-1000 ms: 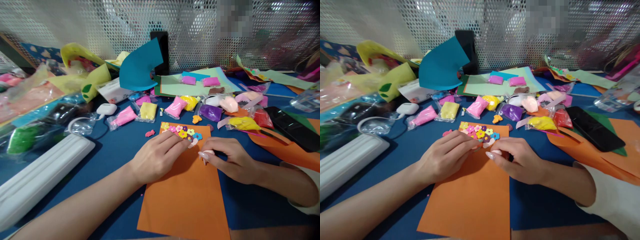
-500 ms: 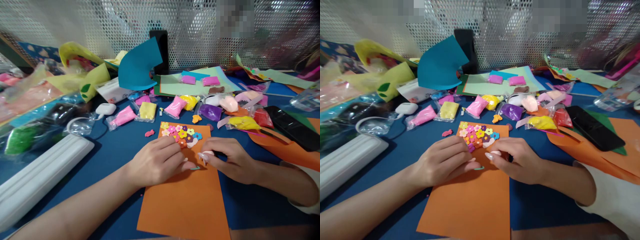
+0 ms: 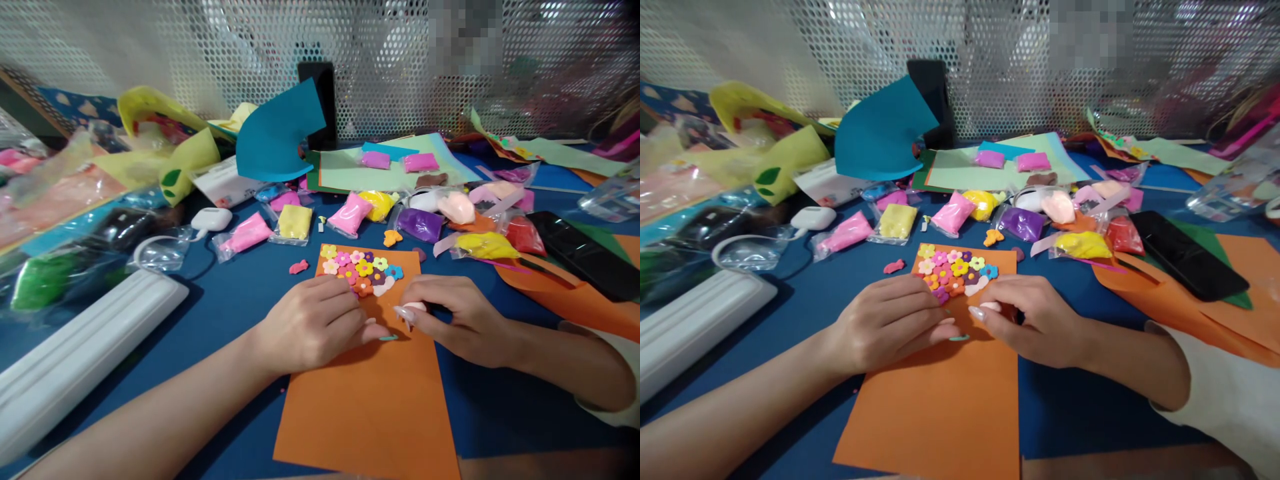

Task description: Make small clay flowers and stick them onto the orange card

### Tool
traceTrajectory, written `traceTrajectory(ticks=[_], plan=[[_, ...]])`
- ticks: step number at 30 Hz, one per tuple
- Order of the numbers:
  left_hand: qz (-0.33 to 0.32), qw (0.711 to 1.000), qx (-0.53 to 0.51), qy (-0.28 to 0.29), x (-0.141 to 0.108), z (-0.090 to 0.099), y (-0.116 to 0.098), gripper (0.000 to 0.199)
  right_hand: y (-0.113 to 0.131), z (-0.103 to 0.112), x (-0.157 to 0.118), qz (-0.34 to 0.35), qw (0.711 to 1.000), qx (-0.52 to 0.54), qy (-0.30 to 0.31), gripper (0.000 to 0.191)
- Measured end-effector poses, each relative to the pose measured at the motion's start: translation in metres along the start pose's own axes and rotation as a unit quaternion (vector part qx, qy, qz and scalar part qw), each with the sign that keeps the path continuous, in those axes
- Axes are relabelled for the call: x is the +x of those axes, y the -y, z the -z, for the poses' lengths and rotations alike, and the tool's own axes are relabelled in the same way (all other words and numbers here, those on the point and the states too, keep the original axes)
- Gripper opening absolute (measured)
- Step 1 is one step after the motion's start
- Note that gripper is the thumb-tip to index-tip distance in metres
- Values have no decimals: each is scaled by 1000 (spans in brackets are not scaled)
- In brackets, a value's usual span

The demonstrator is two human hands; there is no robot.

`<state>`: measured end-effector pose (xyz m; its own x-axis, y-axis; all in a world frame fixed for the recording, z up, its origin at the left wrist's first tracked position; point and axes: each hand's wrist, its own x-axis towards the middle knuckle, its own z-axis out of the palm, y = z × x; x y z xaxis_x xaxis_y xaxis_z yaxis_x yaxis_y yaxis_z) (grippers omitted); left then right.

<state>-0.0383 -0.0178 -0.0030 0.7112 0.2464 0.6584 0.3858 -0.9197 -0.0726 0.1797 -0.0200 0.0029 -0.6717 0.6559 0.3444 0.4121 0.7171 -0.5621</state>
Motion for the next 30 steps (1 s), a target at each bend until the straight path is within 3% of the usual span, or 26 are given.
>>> traceTrajectory(ticks=[3, 8, 13, 25, 30], plan=[[-5, 1000, 1, -20, -1, 0, 1, 9, 0, 0, 0, -3, 1000, 2, 2, 22], [-9, 1000, -4, -8, -3, 2, 2, 16, 0, 0, 0, -2, 1000, 3, -1, 23], [-8, 1000, 7, -17, -1, 1, 1, 5, 0, 0, -1, -5, 1000, 4, 5, 21], [-10, 999, 15, 33, -2, 2, 3, 15, 0, 0, -1, -3, 1000, 13, 4, 22], [-9, 1000, 1, 11, -2, 1, 2, 12, 0, 0, 0, 4, 1000, 14, 0, 21]])
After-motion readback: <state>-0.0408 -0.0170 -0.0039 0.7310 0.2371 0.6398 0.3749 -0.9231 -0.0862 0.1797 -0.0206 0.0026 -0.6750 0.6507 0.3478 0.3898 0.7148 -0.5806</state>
